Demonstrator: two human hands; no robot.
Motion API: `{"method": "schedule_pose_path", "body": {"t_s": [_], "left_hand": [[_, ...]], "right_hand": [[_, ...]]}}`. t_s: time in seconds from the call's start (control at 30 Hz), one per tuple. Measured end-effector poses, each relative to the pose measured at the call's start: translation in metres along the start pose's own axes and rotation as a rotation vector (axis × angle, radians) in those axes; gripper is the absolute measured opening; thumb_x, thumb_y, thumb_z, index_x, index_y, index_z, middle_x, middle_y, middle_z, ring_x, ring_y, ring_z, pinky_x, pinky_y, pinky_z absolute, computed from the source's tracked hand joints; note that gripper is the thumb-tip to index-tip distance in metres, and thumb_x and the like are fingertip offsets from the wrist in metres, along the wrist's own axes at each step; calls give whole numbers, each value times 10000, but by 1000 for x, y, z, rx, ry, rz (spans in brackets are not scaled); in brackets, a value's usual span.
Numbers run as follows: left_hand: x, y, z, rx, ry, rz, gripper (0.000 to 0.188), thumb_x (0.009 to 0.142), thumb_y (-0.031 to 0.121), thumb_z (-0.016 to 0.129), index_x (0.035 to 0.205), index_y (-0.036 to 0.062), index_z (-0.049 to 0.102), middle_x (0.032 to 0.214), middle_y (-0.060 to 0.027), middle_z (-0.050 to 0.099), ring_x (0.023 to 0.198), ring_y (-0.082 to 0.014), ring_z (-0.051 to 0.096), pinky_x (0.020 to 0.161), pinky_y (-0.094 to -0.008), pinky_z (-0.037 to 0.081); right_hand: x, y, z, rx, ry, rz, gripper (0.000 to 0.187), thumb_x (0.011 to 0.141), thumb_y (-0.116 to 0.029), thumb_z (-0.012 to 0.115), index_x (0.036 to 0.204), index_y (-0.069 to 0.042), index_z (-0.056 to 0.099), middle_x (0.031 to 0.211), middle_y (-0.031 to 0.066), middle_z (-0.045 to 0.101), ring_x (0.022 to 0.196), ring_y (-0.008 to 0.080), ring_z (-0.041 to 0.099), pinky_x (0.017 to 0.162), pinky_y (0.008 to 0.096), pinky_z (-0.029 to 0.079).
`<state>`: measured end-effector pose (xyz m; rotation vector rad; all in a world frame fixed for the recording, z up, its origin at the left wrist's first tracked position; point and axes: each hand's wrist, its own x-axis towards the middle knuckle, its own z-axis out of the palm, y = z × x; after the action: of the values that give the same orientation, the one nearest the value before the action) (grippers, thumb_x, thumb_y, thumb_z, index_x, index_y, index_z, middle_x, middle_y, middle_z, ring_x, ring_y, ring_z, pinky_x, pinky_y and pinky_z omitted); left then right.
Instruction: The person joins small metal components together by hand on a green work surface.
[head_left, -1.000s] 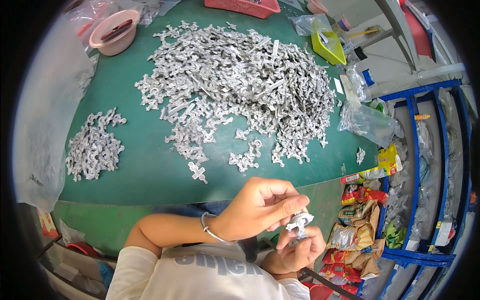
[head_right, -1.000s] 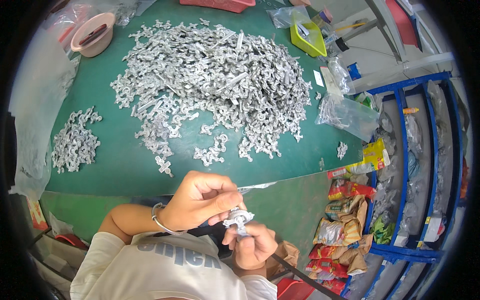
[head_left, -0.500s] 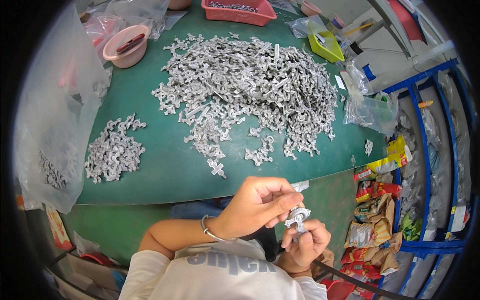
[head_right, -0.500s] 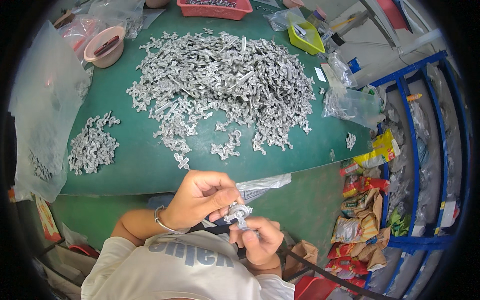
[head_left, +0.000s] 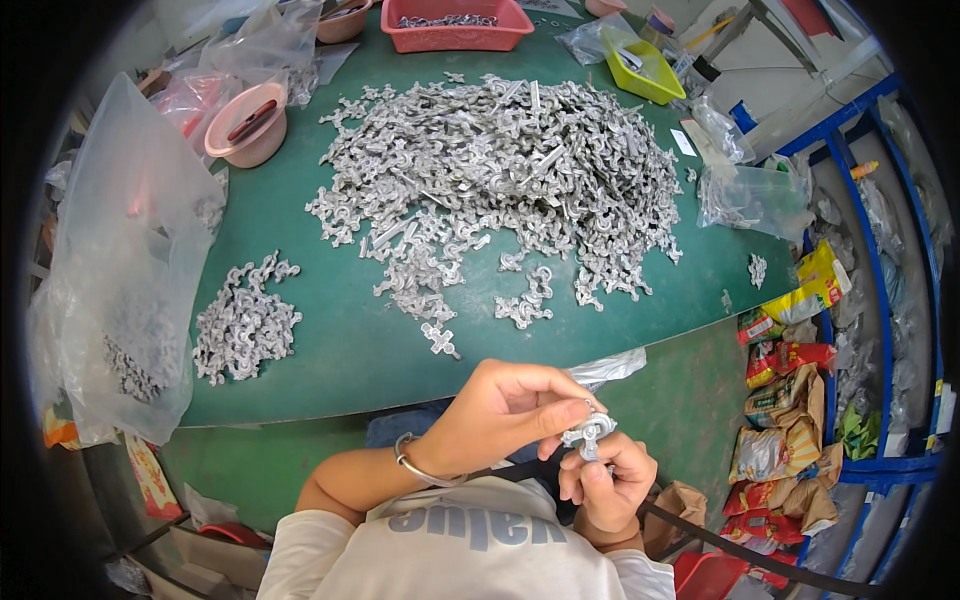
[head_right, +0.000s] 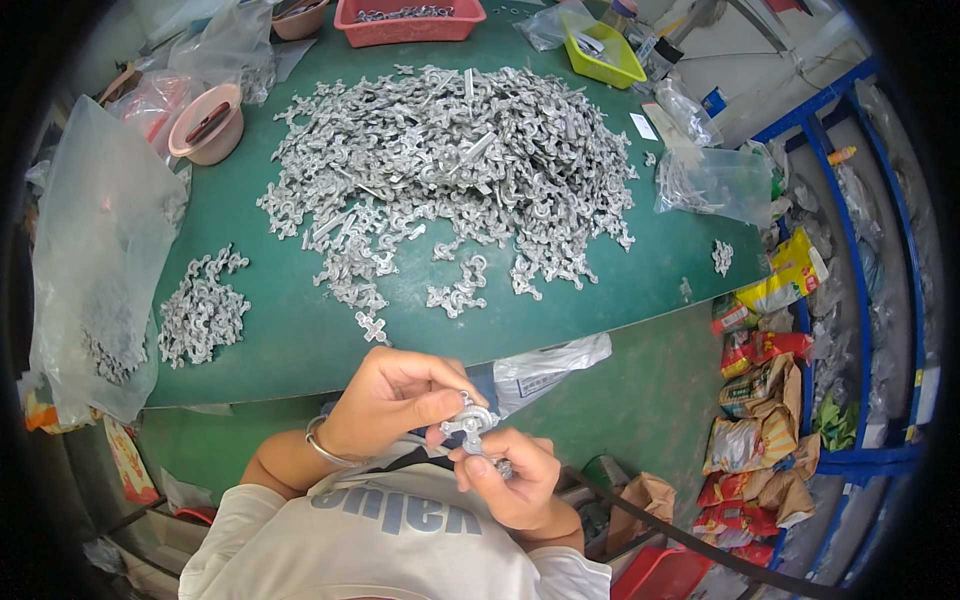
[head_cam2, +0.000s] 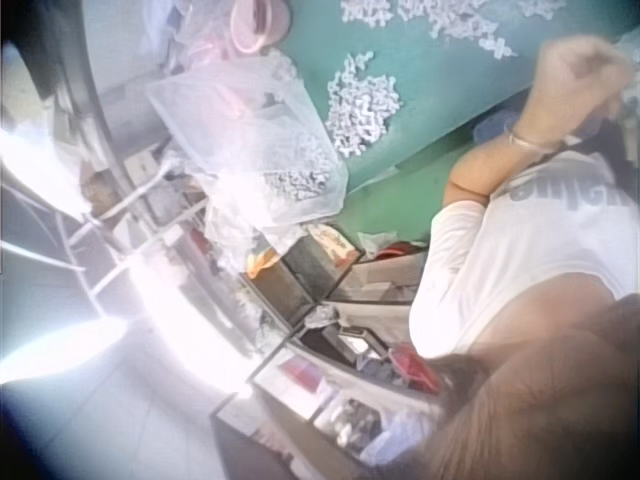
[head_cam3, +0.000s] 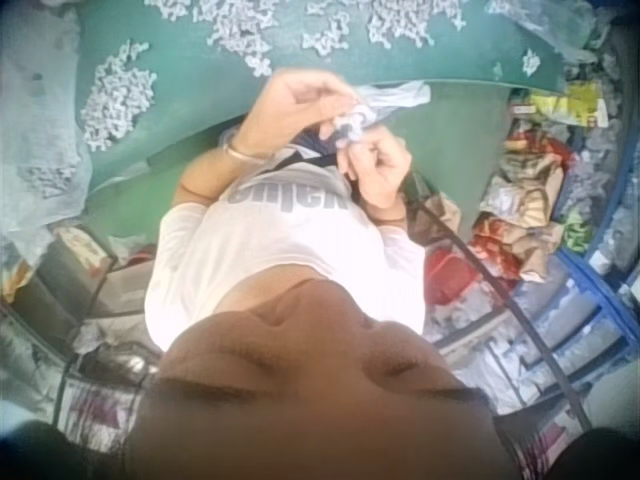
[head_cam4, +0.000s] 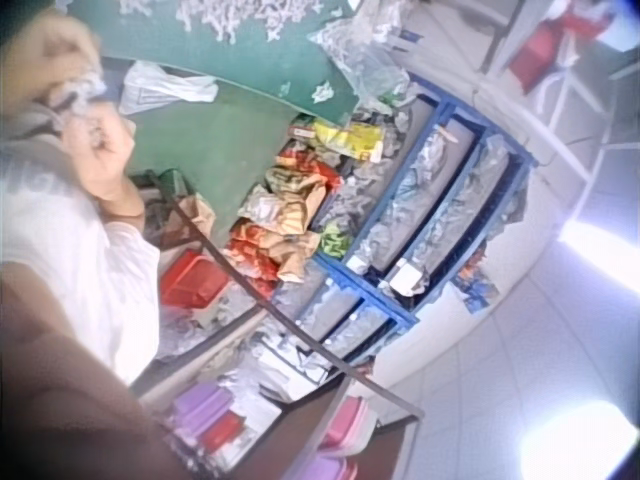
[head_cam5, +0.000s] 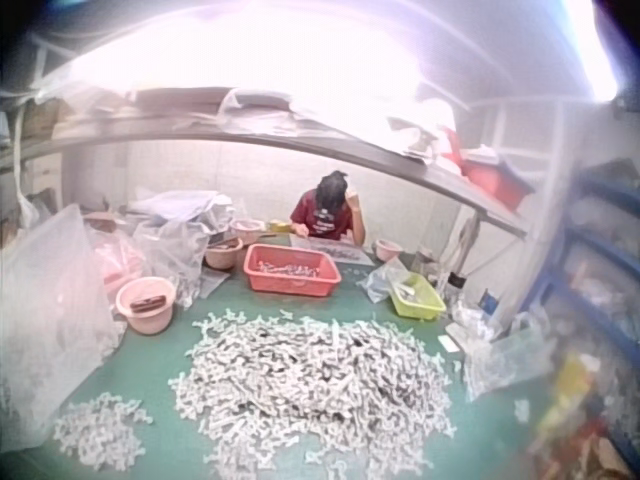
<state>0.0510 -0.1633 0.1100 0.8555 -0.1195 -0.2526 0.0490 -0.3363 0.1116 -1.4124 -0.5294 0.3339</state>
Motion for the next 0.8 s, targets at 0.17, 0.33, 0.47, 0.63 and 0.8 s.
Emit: {"method": "schedule_pose_path", "body": {"t_s": [0.17, 0.33, 0.47, 0.63, 0.8], "left_hand": [[5, -4, 0, -21, 1, 13, 163, 854, 60, 494, 886, -65, 594, 777, -88, 567, 544, -68, 470, 495, -194, 390], [9, -5, 2, -46, 5, -42, 167, 850, 69, 498, 871, -67, 593, 757, -83, 576, 530, -59, 452, 485, -191, 371], [10, -5, 2, -93, 12, -72, 173, 848, 89, 504, 862, -60, 591, 754, -80, 584, 533, -56, 453, 481, -186, 362], [10, -6, 1, -117, 8, -92, 187, 850, 113, 507, 861, -53, 592, 757, -76, 584, 543, -57, 460, 479, -184, 358], [9, -5, 0, -121, -7, -106, 196, 845, 136, 519, 859, -45, 593, 739, -58, 580, 541, -43, 455, 470, -176, 348]], "right_hand": [[0, -1, -4, -65, -55, 36, 69, 814, 4, 496, 814, 64, 531, 761, 132, 614, 549, 129, 561, 522, 247, 457], [-1, -1, -4, -39, -19, 51, 74, 812, 9, 493, 826, 69, 535, 723, 126, 609, 549, 125, 561, 516, 246, 452], [-1, 0, -6, -16, -28, 59, 69, 798, 14, 514, 825, 69, 546, 680, 106, 605, 546, 120, 566, 507, 232, 446], [-1, 2, -3, -90, -15, 15, 63, 781, 5, 551, 805, 62, 556, 658, 100, 603, 520, 118, 566, 477, 221, 438], [-2, 4, -1, -95, -2, -38, 66, 772, 3, 568, 802, 61, 560, 634, 97, 599, 502, 120, 567, 461, 221, 436]]}}
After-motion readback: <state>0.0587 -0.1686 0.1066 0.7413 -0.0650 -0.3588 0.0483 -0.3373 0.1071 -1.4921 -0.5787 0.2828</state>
